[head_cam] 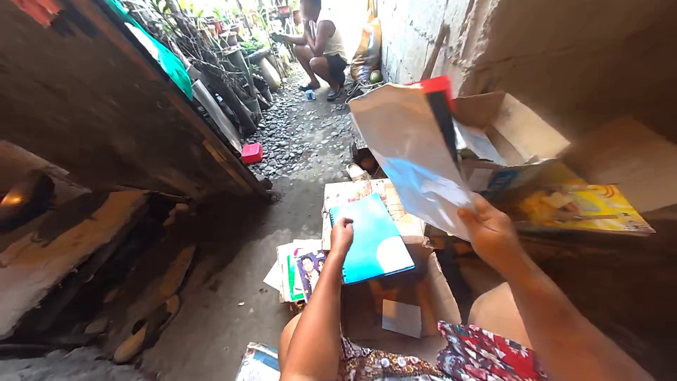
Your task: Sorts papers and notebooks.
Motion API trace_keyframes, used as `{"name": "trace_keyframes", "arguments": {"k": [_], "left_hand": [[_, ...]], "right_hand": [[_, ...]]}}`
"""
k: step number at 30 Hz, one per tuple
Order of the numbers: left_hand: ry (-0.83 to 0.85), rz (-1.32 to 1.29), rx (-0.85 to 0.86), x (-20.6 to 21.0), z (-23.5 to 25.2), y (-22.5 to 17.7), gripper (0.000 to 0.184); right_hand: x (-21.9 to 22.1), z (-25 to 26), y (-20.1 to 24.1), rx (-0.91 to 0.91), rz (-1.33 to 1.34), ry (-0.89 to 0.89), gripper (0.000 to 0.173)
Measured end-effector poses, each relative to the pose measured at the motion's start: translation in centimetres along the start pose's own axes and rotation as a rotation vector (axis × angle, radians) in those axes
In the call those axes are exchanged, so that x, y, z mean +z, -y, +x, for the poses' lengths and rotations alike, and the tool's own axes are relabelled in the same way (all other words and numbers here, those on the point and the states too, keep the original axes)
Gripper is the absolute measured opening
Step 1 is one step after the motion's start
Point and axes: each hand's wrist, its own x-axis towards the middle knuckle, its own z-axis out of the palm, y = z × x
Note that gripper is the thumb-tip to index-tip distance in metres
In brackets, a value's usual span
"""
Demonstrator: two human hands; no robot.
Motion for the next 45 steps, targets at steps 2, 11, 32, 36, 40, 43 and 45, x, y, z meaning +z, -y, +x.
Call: {"name": "trace_keyframes", "arguments": {"k": [2,11,32,36,40,43,45], "left_hand": [[-0.012,-0.123,0.009,-0.7,-1.0,-0.3,0.029],[0.177,-0.244,0.408,1.8,-6.4,-3.4,0.069],[-0.565,-0.695,0.146,-3.4,-2.1,-2.6,0.034],[-0.882,-0.656,0.163,-9.0,-1.5,-0.7,0.038],[-1.061,-0.733,0.176,-12.4,-2.6,-0.4,0.038],[-1.09,-0.774,0.158,-13.7,-3.2,-0.1,0.035],[-1.098,-0.774,0.147,-14.3,-3.2,0.7,0.034]], "right_hand": [[1.7,1.0,-1.6,-0.027,-0.06,0.054,0.041],[9.8,1.4,-6.5,-0.233,-0.226,0.051,0.045],[15.9,1.6,-9.3,-0.032,0.049,0.286,0.052],[16.2,1.5,-9.7,0.872,0.237,0.511,0.041],[17.9,-0.7,-10.6,1.146,0.184,0.771,0.042],[18.7,-1.2,-11.0,1.169,0.16,0.811,0.041],[18.8,-1.2,-10.9,1.176,0.155,0.821,0.041]]}}
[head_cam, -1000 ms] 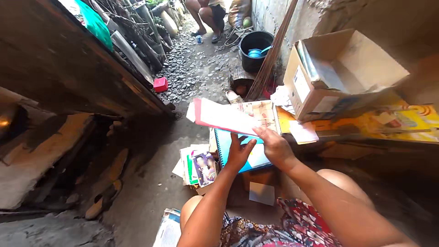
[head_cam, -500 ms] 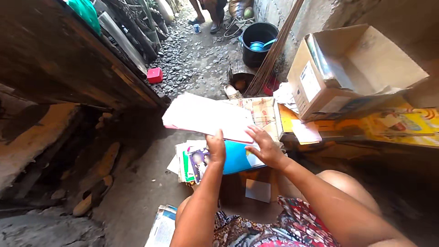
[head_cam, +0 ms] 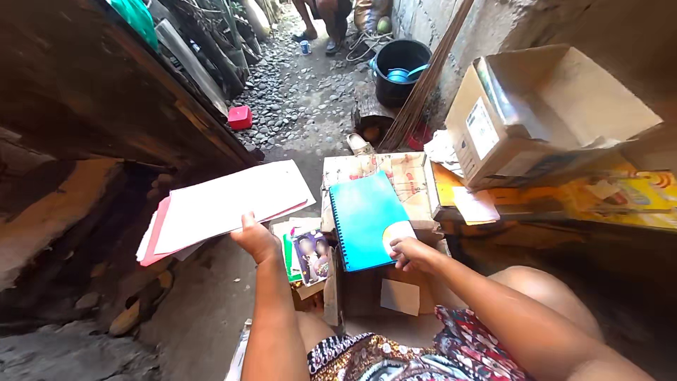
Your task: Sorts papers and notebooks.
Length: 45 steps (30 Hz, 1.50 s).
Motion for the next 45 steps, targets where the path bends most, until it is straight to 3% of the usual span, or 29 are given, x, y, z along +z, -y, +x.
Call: {"name": "trace_keyframes", "arguments": {"k": [13,40,45], "left_hand": [[0.015,-0.012,-0.023,-0.1,0.1,-0.3,0.028],[0.027,0.004,-0.024,0.5,-0.5,-0.7,0.022],[0.026,0.004,-0.019,0.6,-0.6,-0.6,0.028]], "right_hand": [[1.8,0.2,-0.2,-0.167,0.234,-0.005,0.054],[2.9,0.8,0.0,-0.594,-0.174,-0.039,0.059],[3.6,0.8,-0.1,-0.663,-0.24,-0.036,0.059]]}}
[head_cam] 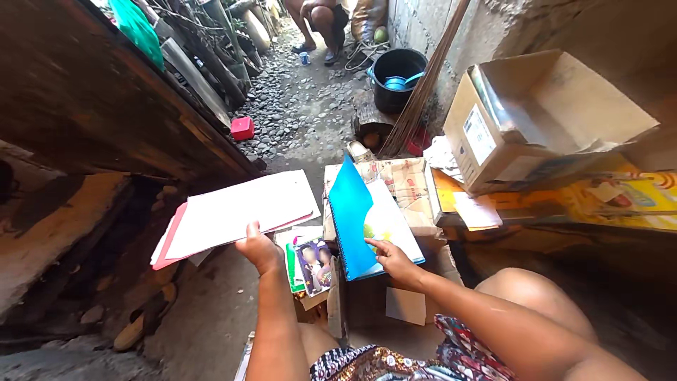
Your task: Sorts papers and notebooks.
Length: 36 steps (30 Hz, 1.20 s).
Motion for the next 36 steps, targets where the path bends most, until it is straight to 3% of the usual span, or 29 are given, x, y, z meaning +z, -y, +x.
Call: {"name": "trace_keyframes", "arguments": {"k": [8,13,16,18,21,27,36], "left_hand": [[0.024,-0.021,-0.023,0.4,-0.7,-0.4,0.028],[0.137,-0.035,-0.079,0.6,-1.0,-0.2,0.02],[0.255,-0.047,-0.158,0.7,-1.0,0.1,0.023],[0.35,-0.055,-0.187,0.7,-1.2,0.3,0.015],[0.529,-0.054,-0.226,0.4,-1.5,0.3,0.007],[0.901,0.059,-0.263,-0.3,-2.4,1.2,0.015],[1.159,0.162,-0.333,0.3,-4.4,2.7,0.021]], "right_hand": [[-0.3,-0.2,-0.4,-0.035,-0.002,-0.045,0.05],[-0.8,-0.6,-0.9,0.097,-0.063,-0.074,0.048],[-1.2,-0.7,-1.2,0.184,-0.144,0.014,0.054],[-1.8,-0.8,-1.2,0.232,-0.225,0.069,0.057],[-3.8,-1.1,0.4,0.216,-0.302,-0.032,0.044],[-7.9,-1.2,1.7,-0.002,0.058,-0.315,0.038],[-7.6,-1.6,1.0,-0.05,0.125,-0.278,0.036]]}}
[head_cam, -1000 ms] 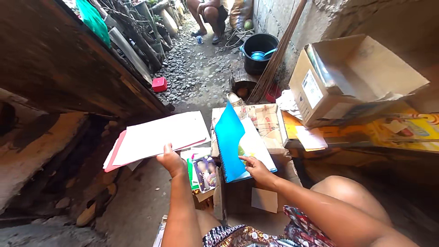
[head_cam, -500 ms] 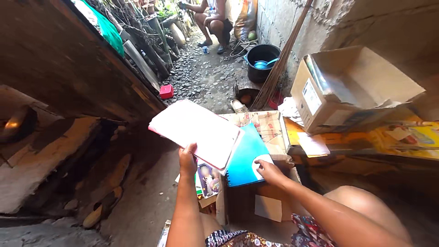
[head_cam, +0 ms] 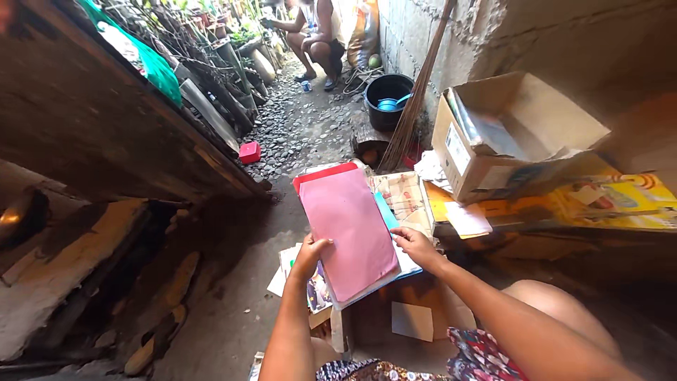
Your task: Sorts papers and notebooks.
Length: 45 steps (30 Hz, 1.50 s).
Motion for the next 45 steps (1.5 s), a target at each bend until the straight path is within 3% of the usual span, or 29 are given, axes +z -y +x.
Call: {"name": "trace_keyframes", "arguments": {"k": [6,16,21,27,33,39,42,45], "left_hand": [[0.077,0.036,-0.033,0.7,0.4,0.5,0.024],[0.173,0.078,-0.093,1.1,0.5,0.7,0.027],[0.164,0.131,-0.129,1.0,0.4,0.6,0.029],[0.144,0.125,-0.174,0.4,0.7,1.0,0.028],[0.153,0.104,-0.138,-1.1,1.3,1.9,0.03],[0.084,0.092,-0.159,-1.8,1.8,2.3,0.031],[0.069,0.087,-0.159,-1.9,2.0,2.5,0.029],[0.069,0.075,-0.163,-1.8,2.1,2.5,0.029]], "right_hand": [[-0.1,0.1,-0.3,-0.015,0.004,-0.046,0.044],[-0.2,-0.1,0.0,0.227,0.32,-0.042,0.03],[-0.3,-0.1,-0.2,0.272,0.452,-0.055,0.029],[-0.2,-0.1,-0.5,0.23,0.4,-0.022,0.015],[-2.7,0.6,0.3,-0.13,-0.052,-0.273,0.015],[-4.8,-0.1,2.1,-0.333,0.059,-0.504,0.009],[-4.9,-0.6,1.9,-0.597,0.058,-0.677,0.011],[-4.9,-1.9,1.9,-0.884,-0.138,-0.666,0.017]]}}
